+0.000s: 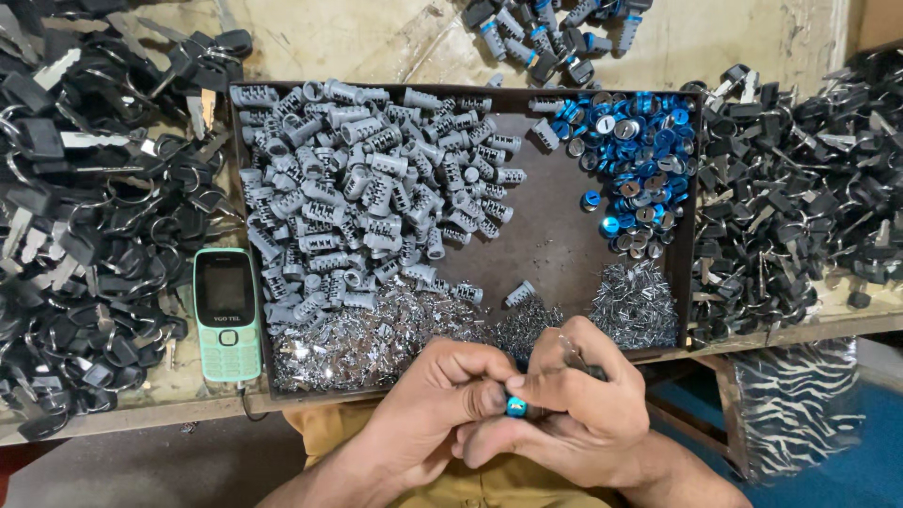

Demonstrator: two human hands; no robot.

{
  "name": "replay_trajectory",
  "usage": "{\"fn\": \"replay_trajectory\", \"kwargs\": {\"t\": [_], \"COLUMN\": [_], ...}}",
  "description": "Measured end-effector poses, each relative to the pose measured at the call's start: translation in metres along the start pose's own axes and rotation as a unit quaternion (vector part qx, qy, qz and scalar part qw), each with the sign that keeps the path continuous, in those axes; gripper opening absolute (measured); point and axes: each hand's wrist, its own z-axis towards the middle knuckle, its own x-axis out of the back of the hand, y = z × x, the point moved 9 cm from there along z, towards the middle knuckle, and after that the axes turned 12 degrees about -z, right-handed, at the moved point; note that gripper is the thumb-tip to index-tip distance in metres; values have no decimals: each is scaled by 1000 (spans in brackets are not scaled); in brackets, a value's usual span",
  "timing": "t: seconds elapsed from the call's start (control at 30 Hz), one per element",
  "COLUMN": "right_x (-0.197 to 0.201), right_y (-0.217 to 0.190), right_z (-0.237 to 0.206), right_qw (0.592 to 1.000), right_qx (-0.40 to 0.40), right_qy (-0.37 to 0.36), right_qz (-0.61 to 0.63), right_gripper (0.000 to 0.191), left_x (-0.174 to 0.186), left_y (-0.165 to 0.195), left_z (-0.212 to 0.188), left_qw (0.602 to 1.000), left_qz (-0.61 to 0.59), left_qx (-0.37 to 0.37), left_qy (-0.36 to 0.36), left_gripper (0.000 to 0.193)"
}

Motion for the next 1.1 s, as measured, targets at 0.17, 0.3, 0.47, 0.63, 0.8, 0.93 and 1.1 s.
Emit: {"fn": "replay_trajectory", "kwargs": {"t": [0.17, 0.3, 0.47, 0.63, 0.8, 0.93, 1.1], "right_x": [-4, -2, -1, -2, -27, -38, -24], "right_y": [-6, -1, 4, 0, 24, 25, 6], "right_z": [0, -7, -9, -8, -37, -51, -24], "right_qw": [999, 1000, 999, 1000, 931, 885, 973], "right_qx": [-6, -28, -29, -20, -243, -296, -145], "right_qy": [-27, -3, -1, -4, -36, -64, -148], "right_qz": [-19, 12, 29, 1, 270, 355, 101], "right_gripper": [52, 47, 51, 55, 38, 38, 59], "left_x": [1, -6, -2, -3, -8, -47, -77], "left_y": [13, 14, 10, 20, 47, 76, 69], "left_z": [-10, -7, -6, -8, -14, -36, -50], "left_qw": [998, 999, 999, 997, 981, 849, 671], "left_qz": [25, 22, 32, 37, 84, 399, 617], "left_qx": [-31, -28, -23, -70, -165, -347, -411], "left_qy": [38, 8, 16, 15, 50, 23, -8], "left_gripper": [23, 27, 28, 18, 11, 14, 22]}}
